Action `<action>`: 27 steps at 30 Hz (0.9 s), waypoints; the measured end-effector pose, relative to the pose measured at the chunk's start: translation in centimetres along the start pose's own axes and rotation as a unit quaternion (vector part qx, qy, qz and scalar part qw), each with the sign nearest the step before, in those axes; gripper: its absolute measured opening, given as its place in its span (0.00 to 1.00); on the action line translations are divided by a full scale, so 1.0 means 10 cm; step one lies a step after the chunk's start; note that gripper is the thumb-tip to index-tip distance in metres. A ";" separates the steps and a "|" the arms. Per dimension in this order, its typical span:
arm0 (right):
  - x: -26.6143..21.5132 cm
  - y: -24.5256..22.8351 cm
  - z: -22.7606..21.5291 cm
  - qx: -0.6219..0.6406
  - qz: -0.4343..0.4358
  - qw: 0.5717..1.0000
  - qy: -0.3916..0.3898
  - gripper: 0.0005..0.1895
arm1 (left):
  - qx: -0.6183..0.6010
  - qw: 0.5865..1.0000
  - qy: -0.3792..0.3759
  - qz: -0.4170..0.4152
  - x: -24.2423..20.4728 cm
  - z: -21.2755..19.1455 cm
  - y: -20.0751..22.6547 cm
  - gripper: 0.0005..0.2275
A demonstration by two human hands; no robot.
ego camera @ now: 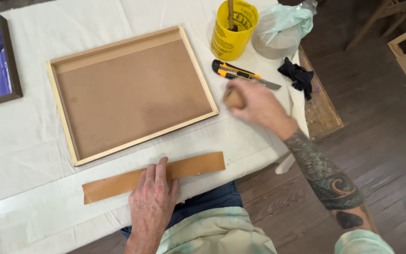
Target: Lining the interior edges of a wooden frame with gummed paper tape using a utility knife and foam brush
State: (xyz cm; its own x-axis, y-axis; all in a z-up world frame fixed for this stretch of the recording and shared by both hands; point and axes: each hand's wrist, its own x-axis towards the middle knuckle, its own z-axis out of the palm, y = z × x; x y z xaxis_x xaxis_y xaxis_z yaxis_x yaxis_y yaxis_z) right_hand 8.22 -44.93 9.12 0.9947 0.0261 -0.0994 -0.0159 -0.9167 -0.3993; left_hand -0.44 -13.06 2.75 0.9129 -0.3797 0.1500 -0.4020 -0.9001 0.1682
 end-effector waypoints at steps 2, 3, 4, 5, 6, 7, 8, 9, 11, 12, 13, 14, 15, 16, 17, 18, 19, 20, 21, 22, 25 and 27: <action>0.12 0.33 -0.04 0.040 0.003 0.992 0.117 0.29 | -0.003 1.000 0.005 -0.001 0.02 0.00 -0.02 0.25; 0.18 0.48 -0.05 0.080 0.007 0.970 0.230 0.30 | -0.007 1.000 0.008 -0.002 0.00 0.00 -0.04 0.25; 0.23 0.64 -0.02 0.082 0.005 0.970 0.228 0.30 | -0.006 1.000 0.007 -0.005 0.00 -0.02 -0.03 0.25; 0.29 0.79 0.00 0.081 -0.017 0.952 0.293 0.27 | -0.001 1.000 0.003 -0.006 0.00 -0.03 -0.03 0.25; 0.36 0.95 0.01 0.079 -0.042 0.929 0.358 0.24 | 0.003 1.000 0.001 -0.008 0.01 -0.04 -0.02 0.25; 0.38 1.04 0.06 0.080 -0.046 0.929 0.357 0.24 | 0.004 1.000 0.003 -0.012 0.04 -0.05 -0.02 0.25; 0.41 1.13 0.13 0.041 -0.028 0.935 0.350 0.22 | -0.003 1.000 0.008 -0.012 0.03 -0.05 -0.02 0.25; 0.44 1.21 0.21 0.001 -0.011 0.940 0.342 0.21 | -0.010 1.000 0.013 -0.012 0.03 -0.05 -0.04 0.25; 0.38 1.16 0.19 -0.003 -0.034 0.946 0.323 0.20 | -0.024 1.000 0.012 -0.017 0.03 -0.05 -0.05 0.25; 0.33 1.16 0.16 -0.014 -0.047 0.949 0.313 0.20 | -0.042 0.999 0.014 -0.009 0.04 -0.05 -0.05 0.25; 0.30 1.07 0.11 -0.011 -0.051 0.950 0.308 0.20 | -0.040 0.999 0.012 -0.015 0.04 -0.05 -0.05 0.25; 0.24 0.99 0.05 -0.029 -0.054 0.951 0.302 0.20 | -0.038 0.999 0.014 -0.012 0.04 -0.06 -0.05 0.25; 0.18 0.92 -0.01 -0.047 -0.056 0.953 0.295 0.20 | -0.036 0.999 0.016 -0.009 0.04 -0.05 -0.05 0.24; 0.01 0.74 -0.06 -0.046 -0.057 0.955 0.289 0.20 | -0.037 0.999 0.011 -0.014 0.03 -0.07 -0.05 0.24; -0.17 0.55 -0.10 -0.007 -0.115 0.950 0.291 0.15 | -0.047 0.999 0.011 -0.013 0.03 -0.08 -0.05 0.24; -0.30 0.36 -0.16 0.034 -0.175 0.939 0.294 0.14 | -0.055 0.998 0.013 -0.014 0.04 -0.09 -0.06 0.24; -0.44 0.29 0.01 0.037 -0.178 0.940 0.290 0.14 | -0.055 0.998 0.011 -0.020 0.06 -0.11 -0.06 0.24; -0.60 0.22 0.20 0.101 -0.195 0.961 0.170 0.22 | -0.063 0.998 0.020 -0.026 0.07 -0.12 -0.06 0.24; -0.76 0.15 0.38 0.162 -0.211 0.963 0.047 0.31 | -0.070 0.997 0.029 -0.032 0.08 -0.14 -0.06 0.25; -0.87 0.03 0.51 0.167 -0.212 0.962 0.044 0.31 | -0.068 0.997 0.025 -0.036 0.09 -0.15 -0.06 0.25; -1.11 -0.26 0.93 0.051 -0.216 0.972 0.076 0.42 | -0.075 0.996 0.029 -0.030 0.11 -0.18 -0.06 0.25; -1.13 -0.34 1.24 0.037 -0.171 0.964 0.199 0.31 | -0.085 0.995 0.041 -0.023 0.14 -0.17 -0.05 0.24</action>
State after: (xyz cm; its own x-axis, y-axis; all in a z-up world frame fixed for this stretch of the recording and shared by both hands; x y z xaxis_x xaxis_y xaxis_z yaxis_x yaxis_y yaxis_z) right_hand -4.24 -37.19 0.31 0.9034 0.1531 0.4004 0.3269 -0.8504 -0.4122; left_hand 0.91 -12.77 4.51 0.9246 -0.3137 0.2164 -0.3723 -0.8646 0.3375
